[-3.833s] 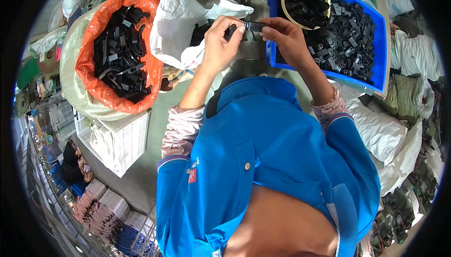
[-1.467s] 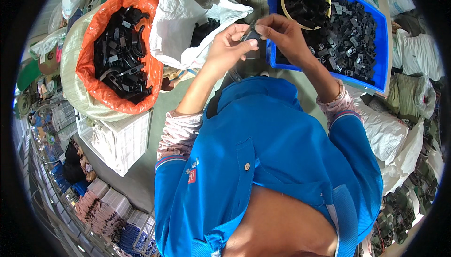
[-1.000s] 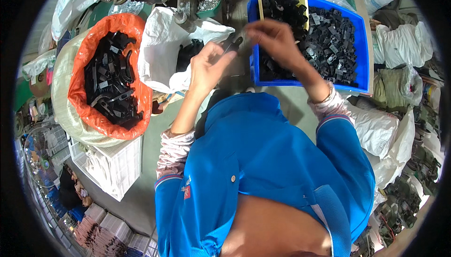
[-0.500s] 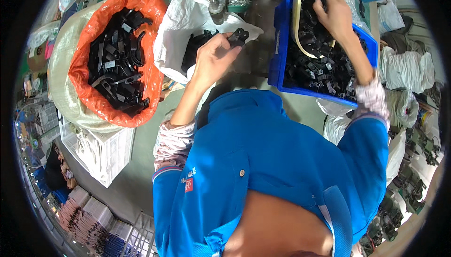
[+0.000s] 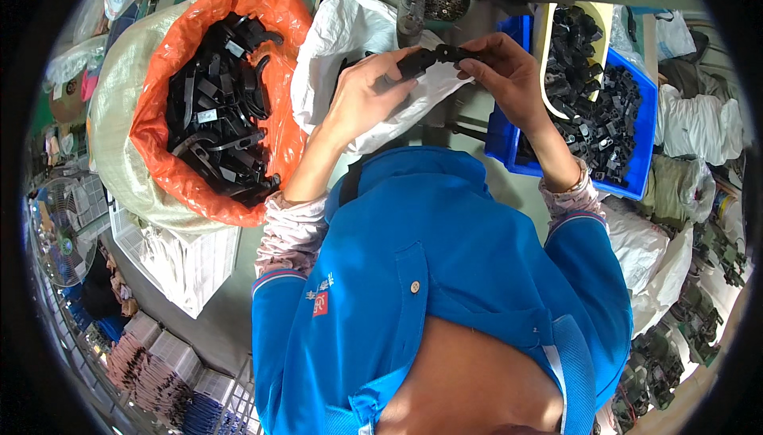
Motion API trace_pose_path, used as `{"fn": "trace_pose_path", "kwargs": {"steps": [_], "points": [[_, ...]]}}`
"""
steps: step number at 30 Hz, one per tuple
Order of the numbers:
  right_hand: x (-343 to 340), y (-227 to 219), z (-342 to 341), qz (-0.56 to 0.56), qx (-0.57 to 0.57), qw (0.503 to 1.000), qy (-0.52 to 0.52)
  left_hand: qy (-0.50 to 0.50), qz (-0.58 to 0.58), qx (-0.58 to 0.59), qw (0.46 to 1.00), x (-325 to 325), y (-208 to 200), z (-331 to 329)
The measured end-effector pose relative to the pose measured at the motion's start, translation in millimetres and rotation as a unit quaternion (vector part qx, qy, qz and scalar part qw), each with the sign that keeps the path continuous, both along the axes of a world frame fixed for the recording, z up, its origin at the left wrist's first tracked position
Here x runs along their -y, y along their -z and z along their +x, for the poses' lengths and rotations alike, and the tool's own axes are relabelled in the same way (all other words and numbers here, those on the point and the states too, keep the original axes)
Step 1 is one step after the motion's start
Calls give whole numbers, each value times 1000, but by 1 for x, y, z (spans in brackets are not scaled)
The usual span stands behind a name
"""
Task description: The person repeatedly picks small black plastic components from a blue bin, joins them with a metal spring, and places the assembled units into a white bag. The process is continuous and repetitive throughout the clip.
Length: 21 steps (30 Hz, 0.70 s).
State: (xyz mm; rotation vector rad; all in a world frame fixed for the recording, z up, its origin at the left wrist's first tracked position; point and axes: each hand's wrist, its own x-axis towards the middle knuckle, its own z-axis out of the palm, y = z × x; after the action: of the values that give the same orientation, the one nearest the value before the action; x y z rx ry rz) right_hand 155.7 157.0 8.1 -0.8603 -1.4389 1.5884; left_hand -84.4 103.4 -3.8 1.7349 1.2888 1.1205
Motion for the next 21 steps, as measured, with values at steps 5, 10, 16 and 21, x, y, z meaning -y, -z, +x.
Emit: {"fn": "trace_pose_path", "kwargs": {"steps": [5, 10, 16, 21], "points": [[-4, 2, -14, 22, 62, 998, 2, 27, 18, -14, 999, -12, 2, -19], [-9, 7, -23, 35, 63, 997, 18, 47, 48, -51, 996, -26, -2, -33], [-9, 4, -39, 68, 78, 994, 35, 68, 60, -113, 989, -36, -8, -43], [-10, 10, -52, 97, 60, 991, 66, 84, 109, -136, 981, -47, -12, -44]]}}
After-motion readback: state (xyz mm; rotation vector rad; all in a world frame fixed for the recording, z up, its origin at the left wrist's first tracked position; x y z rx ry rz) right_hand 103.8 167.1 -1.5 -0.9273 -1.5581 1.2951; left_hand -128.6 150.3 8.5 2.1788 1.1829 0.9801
